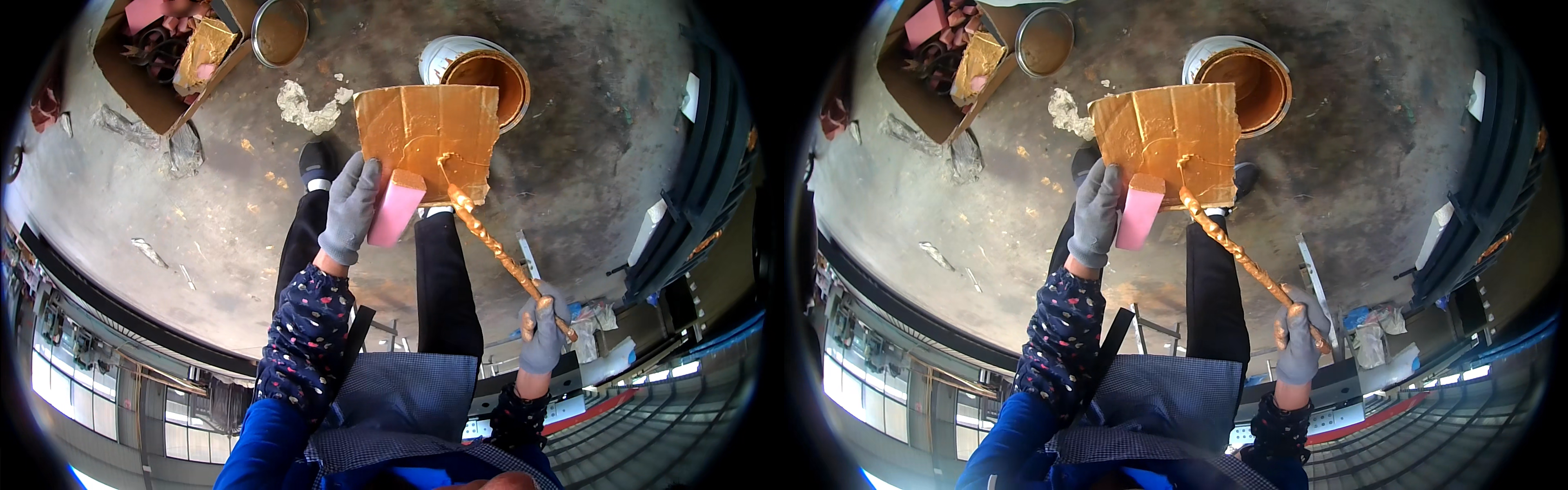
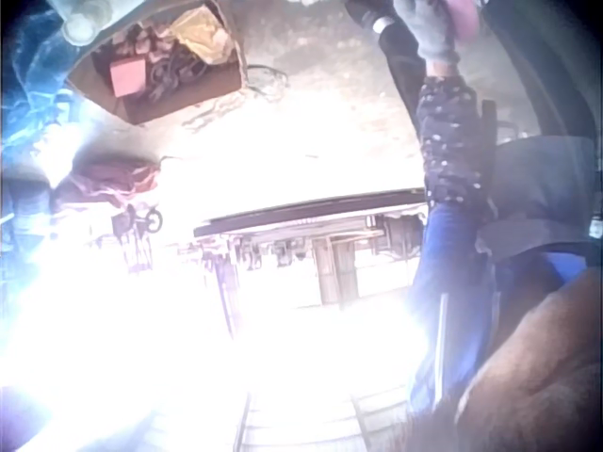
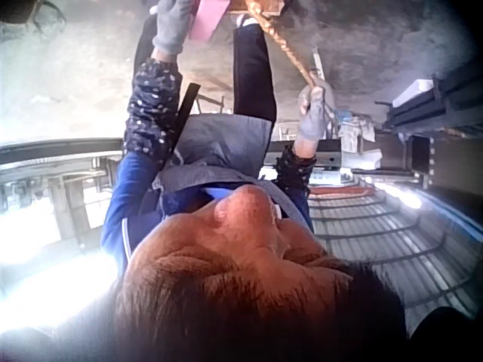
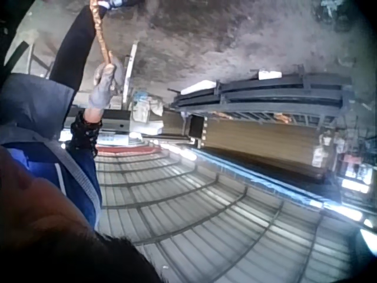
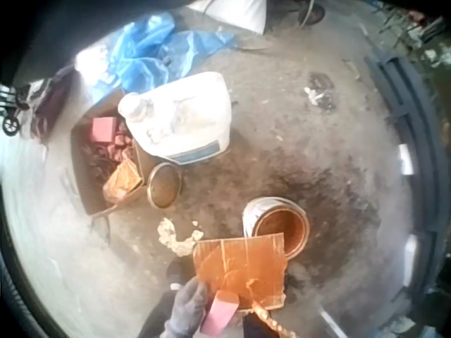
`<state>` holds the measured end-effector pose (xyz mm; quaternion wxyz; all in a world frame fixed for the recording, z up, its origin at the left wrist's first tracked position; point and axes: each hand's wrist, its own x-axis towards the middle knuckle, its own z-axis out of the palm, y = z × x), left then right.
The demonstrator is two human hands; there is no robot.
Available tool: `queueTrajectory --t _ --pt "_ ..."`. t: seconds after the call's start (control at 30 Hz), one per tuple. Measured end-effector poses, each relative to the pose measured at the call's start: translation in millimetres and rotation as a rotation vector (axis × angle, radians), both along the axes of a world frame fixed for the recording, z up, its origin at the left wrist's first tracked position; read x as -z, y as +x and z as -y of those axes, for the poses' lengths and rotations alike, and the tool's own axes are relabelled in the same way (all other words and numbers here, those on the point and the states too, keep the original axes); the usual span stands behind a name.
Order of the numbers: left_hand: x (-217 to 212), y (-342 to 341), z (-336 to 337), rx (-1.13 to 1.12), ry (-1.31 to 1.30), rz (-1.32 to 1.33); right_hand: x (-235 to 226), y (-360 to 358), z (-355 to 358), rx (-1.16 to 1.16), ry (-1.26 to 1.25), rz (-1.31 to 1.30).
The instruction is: The person applies gold leaf to a dark metal gate using a pink sponge and a cardboard palette. They repeatedly rub the sponge along the gate's horizontal bars and decorative patterns, occasionally dipping the sponge into a container to reload the gold material.
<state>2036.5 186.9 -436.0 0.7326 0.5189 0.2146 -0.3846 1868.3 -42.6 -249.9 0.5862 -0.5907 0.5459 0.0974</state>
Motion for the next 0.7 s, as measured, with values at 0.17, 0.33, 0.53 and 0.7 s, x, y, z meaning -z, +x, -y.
queueTrajectory --t 0.17,0.33,0.53,0.7 --pt "-3 -1 0 0.051 0.09 0.028 5 -2 -1 -0.001 0.016 0.028" --pt "-5 1 4 0.075 0.141 0.056 3 -6 1 0.029 0.037 0.005" --pt "-3 1 5 0.049 0.118 0.007 6 -2 4 0.021 0.012 0.032" --pt "-7 5 8 0.042 0.117 0.006 9 -3 8 0.061 -0.008 0.024"
